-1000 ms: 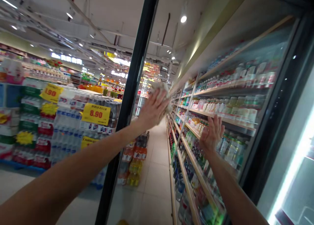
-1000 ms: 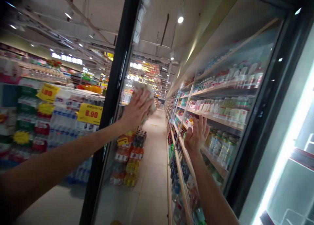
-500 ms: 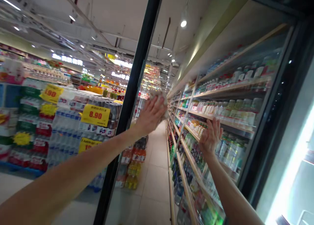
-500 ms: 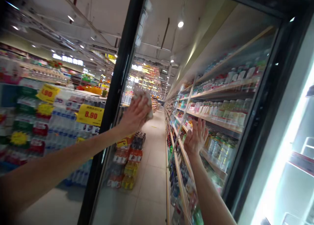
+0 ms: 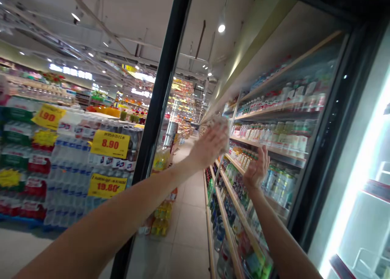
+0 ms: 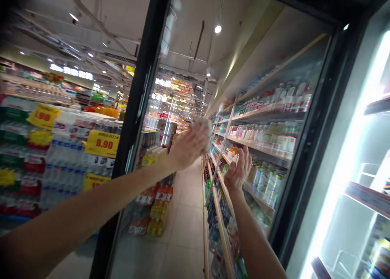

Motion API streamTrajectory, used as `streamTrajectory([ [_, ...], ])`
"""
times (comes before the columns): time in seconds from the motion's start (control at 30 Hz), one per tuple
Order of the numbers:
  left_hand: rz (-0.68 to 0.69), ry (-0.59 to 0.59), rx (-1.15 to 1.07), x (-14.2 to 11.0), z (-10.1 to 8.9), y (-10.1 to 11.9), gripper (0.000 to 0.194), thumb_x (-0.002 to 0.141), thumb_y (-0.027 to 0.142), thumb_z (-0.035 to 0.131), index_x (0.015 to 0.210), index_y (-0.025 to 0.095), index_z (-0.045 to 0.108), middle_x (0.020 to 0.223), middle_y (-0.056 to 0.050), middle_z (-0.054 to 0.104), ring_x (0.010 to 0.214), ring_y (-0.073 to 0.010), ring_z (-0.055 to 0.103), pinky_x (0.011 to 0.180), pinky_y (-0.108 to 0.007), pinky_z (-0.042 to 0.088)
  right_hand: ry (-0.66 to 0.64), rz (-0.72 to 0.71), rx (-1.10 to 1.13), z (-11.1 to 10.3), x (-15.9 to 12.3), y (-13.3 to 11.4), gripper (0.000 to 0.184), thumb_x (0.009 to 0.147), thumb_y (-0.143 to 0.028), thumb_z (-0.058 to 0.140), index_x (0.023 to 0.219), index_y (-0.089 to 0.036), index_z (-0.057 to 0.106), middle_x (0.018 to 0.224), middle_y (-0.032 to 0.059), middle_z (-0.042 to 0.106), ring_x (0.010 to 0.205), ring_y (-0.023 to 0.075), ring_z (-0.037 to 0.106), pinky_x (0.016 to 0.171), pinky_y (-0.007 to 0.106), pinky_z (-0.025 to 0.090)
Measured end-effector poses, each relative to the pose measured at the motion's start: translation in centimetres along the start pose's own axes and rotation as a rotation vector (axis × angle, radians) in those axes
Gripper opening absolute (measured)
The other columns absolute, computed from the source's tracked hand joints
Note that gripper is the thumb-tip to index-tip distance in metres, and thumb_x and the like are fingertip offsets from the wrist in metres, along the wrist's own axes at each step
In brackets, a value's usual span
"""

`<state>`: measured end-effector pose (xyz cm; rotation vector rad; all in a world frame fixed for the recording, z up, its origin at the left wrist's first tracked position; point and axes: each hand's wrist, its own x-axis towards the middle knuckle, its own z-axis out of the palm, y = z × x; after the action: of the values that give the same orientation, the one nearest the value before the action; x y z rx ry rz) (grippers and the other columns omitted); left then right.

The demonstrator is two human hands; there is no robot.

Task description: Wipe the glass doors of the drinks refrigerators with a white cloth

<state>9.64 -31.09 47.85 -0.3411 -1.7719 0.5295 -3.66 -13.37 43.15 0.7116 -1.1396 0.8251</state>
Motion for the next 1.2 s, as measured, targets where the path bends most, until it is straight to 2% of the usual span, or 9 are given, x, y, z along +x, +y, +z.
streamTrajectory([
  [0.1,0.532,-0.165,-0.081,-2.5,2.2,4.6,0.037,0.090,0.029,0.039,0.124,0.022,0.051,0.145,0.001,0.035,0.138,-0.0204,0.023,0.116,-0.038,0.021,0.013,-0.023,0.019,-0.3,0.2,0.0,0.049,0.089,-0.026,0.028,0.137,-0.016,0.035,0.141,0.0151,0.040,0.132,0.0242,0.036,0.104,0.052,0.033],
  [0.17,0.637,-0.201,-0.098,-2.2,2.6,5.1,0.037,0.090,0.030,0.038,0.125,0.024,0.051,0.144,0.003,0.037,0.137,-0.0184,0.026,0.115,-0.035,0.022,0.019,-0.014,0.040,-0.5,0.2,0.0,0.049,0.090,-0.026,0.028,0.137,-0.017,0.034,0.141,0.0142,0.039,0.133,0.0238,0.035,0.104,0.052,0.033],
  [0.37,-0.067,-0.026,0.005,5.7,-0.7,-1.4,0.044,0.091,0.029,0.037,0.133,0.015,0.041,0.149,-0.008,0.026,0.139,-0.0253,0.015,0.115,-0.045,0.018,0.013,0.015,0.073,-0.8,0.1,0.2,0.051,0.090,-0.032,0.026,0.138,-0.015,0.032,0.142,0.0154,0.037,0.134,0.0259,0.032,0.105,0.056,0.030],
  [0.43,-0.077,-0.014,0.011,5.0,-0.6,-0.8,0.045,0.090,0.027,0.037,0.133,0.015,0.040,0.149,-0.008,0.025,0.140,-0.0263,0.014,0.115,-0.046,0.017,0.005,0.015,0.074,-0.9,0.1,0.2,0.052,0.090,-0.032,0.026,0.138,-0.015,0.032,0.142,0.0156,0.037,0.134,0.0259,0.031,0.105,0.056,0.030],
  [0.6,0.627,-0.225,-0.122,-1.3,1.0,3.1,0.040,0.089,0.028,0.039,0.128,0.023,0.049,0.145,0.001,0.035,0.137,-0.0175,0.025,0.115,-0.034,0.020,-0.019,-0.023,0.083,-1.2,0.2,0.2,0.052,0.090,-0.032,0.026,0.139,-0.015,0.031,0.142,0.0159,0.037,0.134,0.0251,0.032,0.105,0.054,0.031],
  [0.67,0.681,-0.292,-0.123,-0.7,0.4,1.5,0.040,0.090,0.029,0.038,0.128,0.025,0.048,0.145,0.003,0.035,0.137,-0.0156,0.024,0.115,-0.031,0.020,-0.022,-0.026,0.072,-1.2,0.2,0.1,0.052,0.090,-0.032,0.026,0.138,-0.015,0.033,0.142,0.0162,0.038,0.133,0.0252,0.034,0.105,0.054,0.030],
  [0.9,-0.243,0.119,0.077,4.0,-3.6,-6.7,0.048,0.087,0.025,0.040,0.134,0.014,0.038,0.150,-0.010,0.023,0.141,-0.0258,0.008,0.114,-0.047,0.016,-0.013,0.012,-0.007,-0.9,-0.2,0.0,0.050,0.089,-0.029,0.026,0.137,-0.016,0.035,0.140,0.0163,0.040,0.133,0.0249,0.034,0.106,0.055,0.027],
  [1.07,0.379,-0.175,-0.029,-2.9,-1.2,-1.2,0.044,0.087,0.031,0.042,0.131,0.022,0.043,0.148,-0.001,0.030,0.141,-0.0205,0.011,0.116,-0.040,0.015,-0.018,0.013,-0.019,-0.7,-0.4,0.0,0.048,0.089,-0.029,0.028,0.134,-0.016,0.039,0.140,0.0167,0.040,0.132,0.0243,0.036,0.106,0.054,0.026],
  [1.2,0.506,-0.312,-0.049,-2.1,-2.8,-4.6,0.043,0.088,0.032,0.038,0.130,0.025,0.044,0.148,0.003,0.029,0.140,-0.0165,0.014,0.117,-0.037,0.013,-0.035,0.015,-0.040,-0.6,-0.4,-0.1,0.047,0.089,-0.030,0.028,0.132,-0.015,0.042,0.140,0.0166,0.041,0.132,0.0244,0.036,0.107,0.054,0.025],
])
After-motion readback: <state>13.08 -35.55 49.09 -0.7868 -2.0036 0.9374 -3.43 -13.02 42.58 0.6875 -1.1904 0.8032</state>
